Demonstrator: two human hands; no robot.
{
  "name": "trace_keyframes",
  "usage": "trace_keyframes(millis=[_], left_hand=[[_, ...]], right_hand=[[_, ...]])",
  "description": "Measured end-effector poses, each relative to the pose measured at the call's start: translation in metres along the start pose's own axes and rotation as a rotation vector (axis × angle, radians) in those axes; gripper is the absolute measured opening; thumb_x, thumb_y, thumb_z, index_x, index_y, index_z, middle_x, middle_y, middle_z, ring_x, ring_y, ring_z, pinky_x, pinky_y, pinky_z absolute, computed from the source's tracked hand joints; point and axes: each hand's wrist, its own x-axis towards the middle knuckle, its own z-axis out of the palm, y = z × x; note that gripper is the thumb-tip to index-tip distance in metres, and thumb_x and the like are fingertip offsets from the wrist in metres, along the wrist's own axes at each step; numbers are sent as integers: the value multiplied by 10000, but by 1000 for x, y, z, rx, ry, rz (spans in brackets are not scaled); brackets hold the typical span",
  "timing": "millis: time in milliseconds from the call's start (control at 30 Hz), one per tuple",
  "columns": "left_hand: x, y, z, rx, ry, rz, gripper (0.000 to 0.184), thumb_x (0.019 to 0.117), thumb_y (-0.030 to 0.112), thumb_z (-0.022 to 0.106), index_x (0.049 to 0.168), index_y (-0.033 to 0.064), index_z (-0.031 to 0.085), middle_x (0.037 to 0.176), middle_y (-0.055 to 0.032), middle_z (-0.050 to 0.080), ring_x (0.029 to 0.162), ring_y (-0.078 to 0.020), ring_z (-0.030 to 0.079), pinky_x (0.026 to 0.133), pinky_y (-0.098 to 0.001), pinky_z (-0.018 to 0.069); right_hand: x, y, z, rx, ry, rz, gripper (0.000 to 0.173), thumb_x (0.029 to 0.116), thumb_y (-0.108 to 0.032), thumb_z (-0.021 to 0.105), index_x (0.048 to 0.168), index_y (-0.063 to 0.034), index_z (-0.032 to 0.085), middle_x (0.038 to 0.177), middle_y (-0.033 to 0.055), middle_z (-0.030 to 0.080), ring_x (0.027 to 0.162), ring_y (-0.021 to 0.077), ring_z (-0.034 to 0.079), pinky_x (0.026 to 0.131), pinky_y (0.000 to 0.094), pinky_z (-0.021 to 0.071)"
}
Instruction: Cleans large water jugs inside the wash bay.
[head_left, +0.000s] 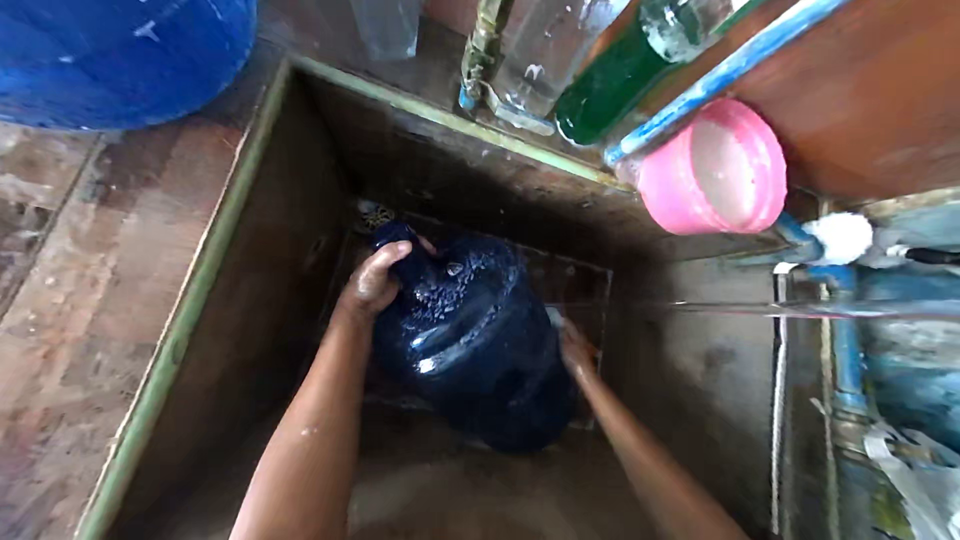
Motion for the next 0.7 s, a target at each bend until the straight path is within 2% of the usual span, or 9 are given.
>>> trace_keyframes(millis=[67, 100, 167, 267, 367, 500, 567, 633, 700], left_hand=[[9, 3, -8, 56, 245, -52, 435, 946, 475, 579, 1204, 125, 602, 1076, -21, 709, 964, -120, 678, 840, -339, 591], [15, 4, -13, 87, 424, -143, 518, 1007, 426, 578, 1384, 77, 514, 1229, -86, 651, 1093, -161, 640, 940, -396, 557], [30, 0, -22, 130, 663, -269, 624, 979, 379, 657, 1476, 63, 453, 1347, -137, 599, 1185, -213, 601, 997, -453, 512], [26, -8, -22, 69, 626, -133, 533, 929, 242, 653, 1391, 62, 460, 1081, -72, 656, 920, -140, 665, 806, -346, 584], [16, -13, -22, -8, 483, -112, 373, 967, 225, 547, 1304, 82, 479, 982, -34, 686, 862, -126, 680, 782, -321, 590], [20, -15, -55, 81, 668, -316, 571, 1037, 428, 550, 1484, 90, 440, 1343, -110, 588, 1171, -183, 594, 991, -411, 510], [20, -27, -68, 48, 740, -353, 513, 1016, 429, 563, 1417, 117, 491, 1233, -80, 617, 1064, -165, 618, 895, -392, 539], [18, -31, -68, 18, 737, -316, 372, 1022, 359, 536, 1321, 136, 523, 1067, -32, 633, 912, -122, 634, 782, -336, 559], [15, -33, -69, -21, 720, -269, 295, 1028, 310, 507, 1271, 145, 531, 1007, -12, 642, 864, -112, 648, 753, -312, 571]], right_hand=[[-49, 22, 7, -18, -5, -275, 474, 1037, -63, 479, 1472, 124, 453, 1567, 313, 402, 1470, 399, 413, 1223, 486, 336], [-74, 35, 13, -40, -32, -412, 487, 1010, -87, 510, 1457, 107, 493, 1591, 312, 363, 1480, 418, 392, 1216, 522, 351], [-90, 41, 20, -79, -75, -518, 507, 992, -147, 530, 1460, 49, 528, 1603, 310, 344, 1476, 455, 381, 1173, 599, 367], [-24, 17, 5, -3, -111, -140, 490, 1067, -153, 501, 1492, 86, 443, 1518, 286, 476, 1408, 355, 490, 1173, 465, 400], [22, 9, -3, -41, -151, 135, 490, 1109, -242, 455, 1524, 18, 436, 1533, 249, 481, 1445, 347, 450, 1216, 487, 321], [-63, 29, 15, -116, -104, -459, 489, 986, -105, 540, 1456, 29, 544, 1598, 315, 347, 1493, 460, 345, 1213, 549, 338], [-69, 39, 18, -112, -74, -597, 469, 971, -141, 541, 1413, 4, 602, 1566, 324, 393, 1475, 485, 363, 1204, 581, 335], [-26, 32, 11, 13, -75, -384, 442, 998, -58, 515, 1407, 108, 543, 1522, 318, 455, 1433, 377, 463, 1184, 460, 401], [21, 25, 11, 139, -80, -11, 460, 1093, -140, 429, 1487, 99, 427, 1516, 282, 472, 1401, 291, 491, 1171, 398, 389]])
